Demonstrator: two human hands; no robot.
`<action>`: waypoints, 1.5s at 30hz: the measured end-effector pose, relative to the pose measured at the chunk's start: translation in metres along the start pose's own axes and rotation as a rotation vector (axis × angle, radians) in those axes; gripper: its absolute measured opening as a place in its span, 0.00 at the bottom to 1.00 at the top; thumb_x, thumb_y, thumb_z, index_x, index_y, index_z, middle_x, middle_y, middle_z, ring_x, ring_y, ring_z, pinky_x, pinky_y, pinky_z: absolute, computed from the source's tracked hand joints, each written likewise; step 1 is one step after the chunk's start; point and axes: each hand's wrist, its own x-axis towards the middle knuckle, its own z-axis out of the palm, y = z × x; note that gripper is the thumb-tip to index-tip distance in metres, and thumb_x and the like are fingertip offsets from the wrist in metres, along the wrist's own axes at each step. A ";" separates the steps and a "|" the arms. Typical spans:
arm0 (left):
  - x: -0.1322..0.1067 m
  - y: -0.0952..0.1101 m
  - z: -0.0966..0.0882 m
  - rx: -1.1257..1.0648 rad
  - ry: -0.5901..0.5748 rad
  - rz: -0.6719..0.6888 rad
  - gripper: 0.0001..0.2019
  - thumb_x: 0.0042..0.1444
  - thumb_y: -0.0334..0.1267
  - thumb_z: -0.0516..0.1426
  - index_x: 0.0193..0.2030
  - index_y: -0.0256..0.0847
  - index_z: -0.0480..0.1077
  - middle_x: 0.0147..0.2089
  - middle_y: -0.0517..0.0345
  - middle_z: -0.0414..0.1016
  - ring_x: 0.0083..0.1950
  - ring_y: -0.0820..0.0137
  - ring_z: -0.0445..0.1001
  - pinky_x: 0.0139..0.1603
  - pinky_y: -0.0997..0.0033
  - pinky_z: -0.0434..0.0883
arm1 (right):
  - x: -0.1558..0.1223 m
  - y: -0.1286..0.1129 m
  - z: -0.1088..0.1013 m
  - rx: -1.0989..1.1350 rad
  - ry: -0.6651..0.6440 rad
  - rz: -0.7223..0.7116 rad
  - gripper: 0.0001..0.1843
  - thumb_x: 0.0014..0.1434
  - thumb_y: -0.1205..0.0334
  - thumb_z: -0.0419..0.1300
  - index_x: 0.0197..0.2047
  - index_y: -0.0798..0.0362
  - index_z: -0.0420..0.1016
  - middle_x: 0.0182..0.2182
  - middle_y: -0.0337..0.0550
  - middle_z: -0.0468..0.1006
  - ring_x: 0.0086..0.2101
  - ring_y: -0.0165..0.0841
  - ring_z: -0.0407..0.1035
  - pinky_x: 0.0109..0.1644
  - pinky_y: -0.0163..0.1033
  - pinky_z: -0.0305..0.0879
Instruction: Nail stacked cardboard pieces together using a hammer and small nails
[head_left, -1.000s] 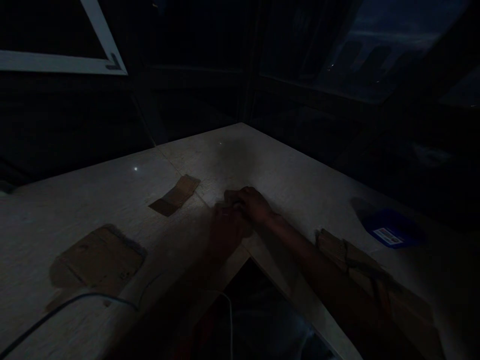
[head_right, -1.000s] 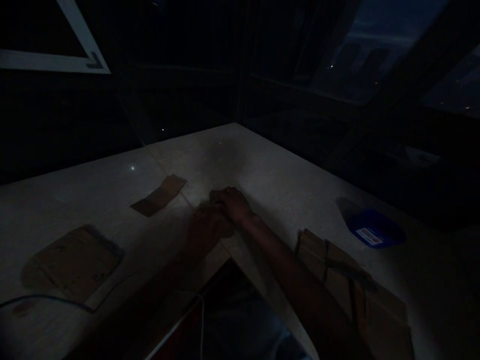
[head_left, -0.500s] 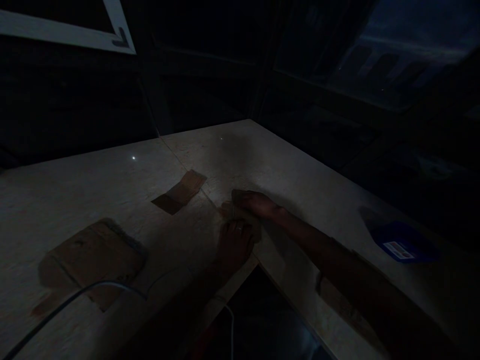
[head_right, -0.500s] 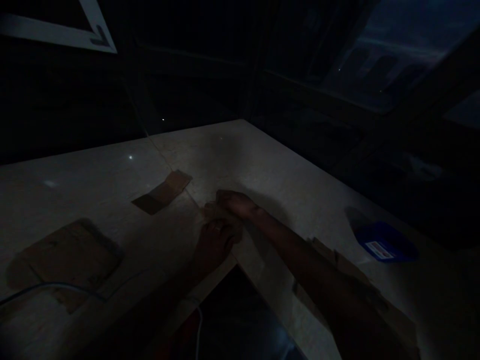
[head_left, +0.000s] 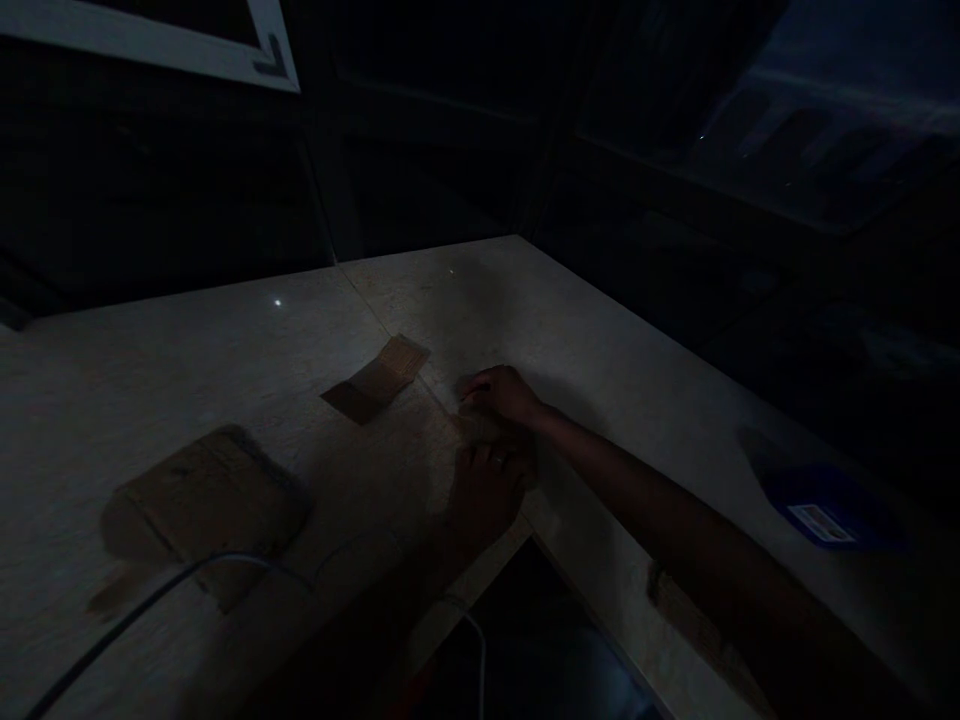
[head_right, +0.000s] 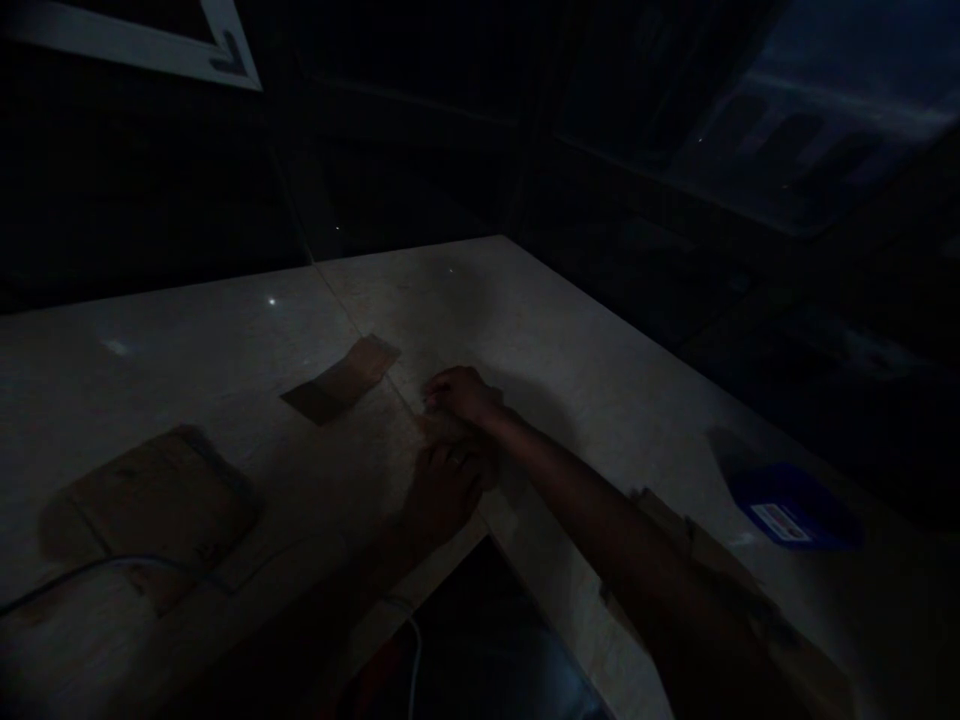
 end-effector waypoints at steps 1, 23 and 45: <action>0.000 0.000 0.000 0.004 -0.007 -0.002 0.11 0.66 0.42 0.54 0.48 0.44 0.74 0.58 0.50 0.75 0.54 0.56 0.69 0.55 0.48 0.65 | 0.002 -0.003 0.010 0.008 -0.027 -0.008 0.08 0.51 0.73 0.67 0.34 0.54 0.85 0.34 0.41 0.86 0.38 0.36 0.80 0.44 0.35 0.71; -0.002 -0.001 0.000 0.029 -0.003 0.025 0.12 0.66 0.42 0.52 0.49 0.44 0.73 0.62 0.47 0.72 0.57 0.54 0.67 0.55 0.47 0.64 | -0.037 0.017 -0.051 -0.583 -0.042 -0.013 0.14 0.69 0.56 0.57 0.44 0.54 0.83 0.42 0.53 0.83 0.45 0.42 0.76 0.50 0.40 0.65; -0.002 -0.003 0.003 -0.007 0.001 0.003 0.12 0.66 0.43 0.53 0.51 0.45 0.73 0.64 0.49 0.71 0.58 0.54 0.67 0.56 0.48 0.62 | -0.055 0.037 -0.073 -0.314 0.002 -0.124 0.15 0.60 0.71 0.58 0.44 0.49 0.85 0.45 0.44 0.84 0.46 0.37 0.77 0.53 0.40 0.68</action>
